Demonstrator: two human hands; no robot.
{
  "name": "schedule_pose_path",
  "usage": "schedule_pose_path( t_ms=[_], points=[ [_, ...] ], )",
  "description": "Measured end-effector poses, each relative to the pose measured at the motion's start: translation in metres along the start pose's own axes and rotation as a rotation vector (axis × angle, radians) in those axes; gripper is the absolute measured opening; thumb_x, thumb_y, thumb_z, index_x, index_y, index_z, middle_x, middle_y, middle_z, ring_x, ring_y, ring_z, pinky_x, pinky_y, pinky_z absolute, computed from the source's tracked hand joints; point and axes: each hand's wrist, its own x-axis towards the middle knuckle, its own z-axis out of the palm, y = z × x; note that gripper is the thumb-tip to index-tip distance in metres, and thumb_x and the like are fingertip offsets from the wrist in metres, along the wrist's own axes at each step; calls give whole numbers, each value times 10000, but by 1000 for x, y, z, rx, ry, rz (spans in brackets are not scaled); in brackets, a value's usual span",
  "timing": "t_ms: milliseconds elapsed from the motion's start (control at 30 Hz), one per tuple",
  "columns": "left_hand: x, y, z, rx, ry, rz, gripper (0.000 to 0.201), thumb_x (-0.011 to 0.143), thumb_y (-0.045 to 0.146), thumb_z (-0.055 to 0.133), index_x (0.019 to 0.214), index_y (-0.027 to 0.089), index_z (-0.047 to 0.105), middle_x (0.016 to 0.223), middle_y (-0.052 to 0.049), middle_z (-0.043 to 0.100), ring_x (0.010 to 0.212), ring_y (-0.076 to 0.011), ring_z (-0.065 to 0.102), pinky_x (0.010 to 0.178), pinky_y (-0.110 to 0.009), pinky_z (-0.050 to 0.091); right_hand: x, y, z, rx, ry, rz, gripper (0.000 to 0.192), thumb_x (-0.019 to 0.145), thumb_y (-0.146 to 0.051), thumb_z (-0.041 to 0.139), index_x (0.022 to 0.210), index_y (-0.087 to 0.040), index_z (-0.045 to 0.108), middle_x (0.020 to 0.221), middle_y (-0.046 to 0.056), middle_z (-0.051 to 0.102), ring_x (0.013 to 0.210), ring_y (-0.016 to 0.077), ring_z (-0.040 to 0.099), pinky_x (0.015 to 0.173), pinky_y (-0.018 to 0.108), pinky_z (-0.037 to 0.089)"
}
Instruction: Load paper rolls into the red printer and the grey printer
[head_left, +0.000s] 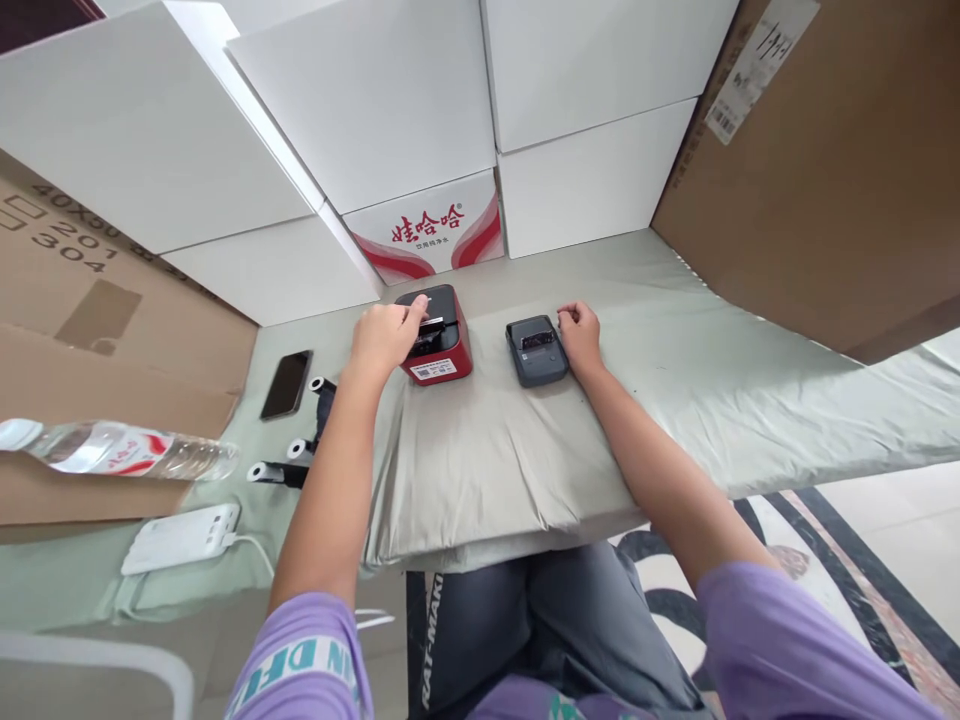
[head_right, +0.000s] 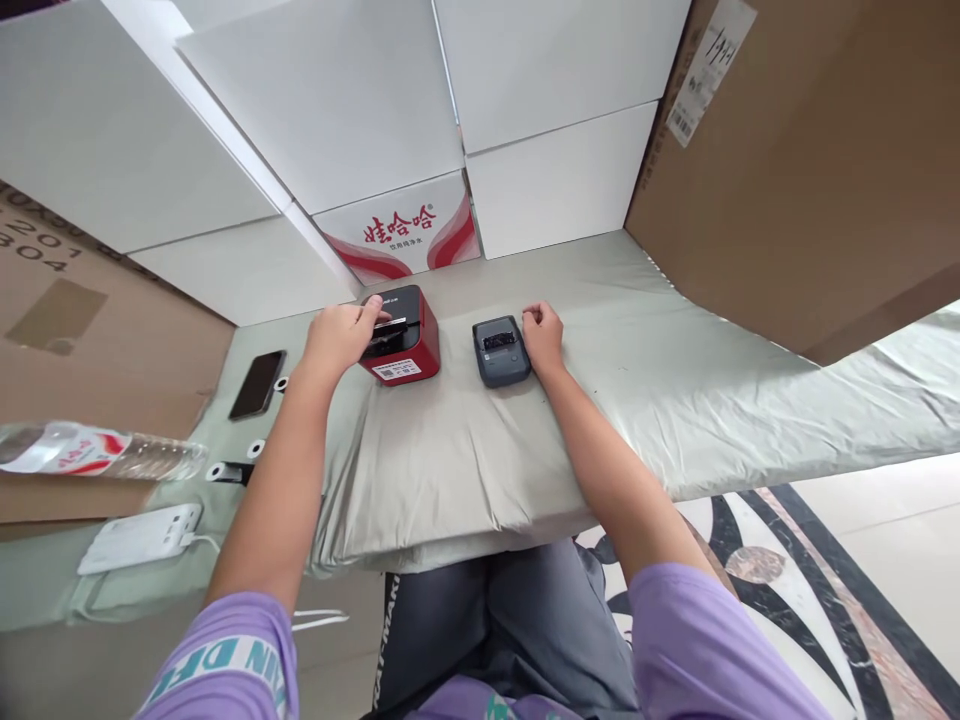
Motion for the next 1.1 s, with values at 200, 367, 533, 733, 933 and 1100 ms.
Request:
schedule_pose_path(
  t_ms=[200, 367, 533, 733, 933, 1100],
  points=[
    [7, 22, -19, 84, -189, -2, 867, 988, 754, 144, 1020, 228, 833, 989, -147, 786, 997, -343, 710, 864, -401, 506, 2, 7, 1, 21, -6, -4, 81, 775, -233, 515, 796, -207, 589, 690, -27, 544, 684, 165, 508, 697, 316, 390],
    [17, 37, -21, 161, -244, 8, 961, 909, 860, 133, 917, 194, 827, 953, -195, 767, 981, -381, 703, 818, -414, 506, 2, 10, -1, 17, -19, -14, 114, 768, -282, 514, 818, -214, 590, 697, -25, 542, 667, 166, 495, 681, 320, 387],
    [27, 37, -18, 162, -284, 6, 965, 883, 885, 180, 947, 166, 821, 933, -210, 763, 996, -401, 704, 814, -417, 511, 2, 13, -2, 12, -23, -14, 143, 752, -318, 512, 825, -223, 591, 727, -13, 558, 692, 177, 501, 697, 325, 401],
    [21, 39, -18, 145, -288, -18, 933, 886, 870, 211, 964, 170, 823, 985, -218, 769, 1033, -413, 705, 824, -422, 524, 0, 16, -4, 24, -8, -37, 185, 749, -358, 516, 843, -223, 600, 744, -7, 569, 715, 187, 515, 725, 333, 416],
    [12, 36, -16, 95, -277, -30, 907, 898, 851, 222, 969, 177, 825, 1118, -213, 767, 1099, -406, 696, 860, -417, 533, 0, 11, -4, -3, -8, -22, 187, 731, -356, 507, 825, -223, 598, 710, -12, 562, 709, 195, 519, 727, 337, 424],
    [-1, 38, -12, 68, -244, -54, 848, 951, 777, 234, 1055, 174, 820, 1142, -215, 765, 1103, -385, 704, 904, -422, 534, -1, 9, -5, -16, -20, -33, 225, 712, -400, 507, 828, -227, 595, 700, -19, 552, 705, 197, 516, 723, 335, 426]
  ],
)
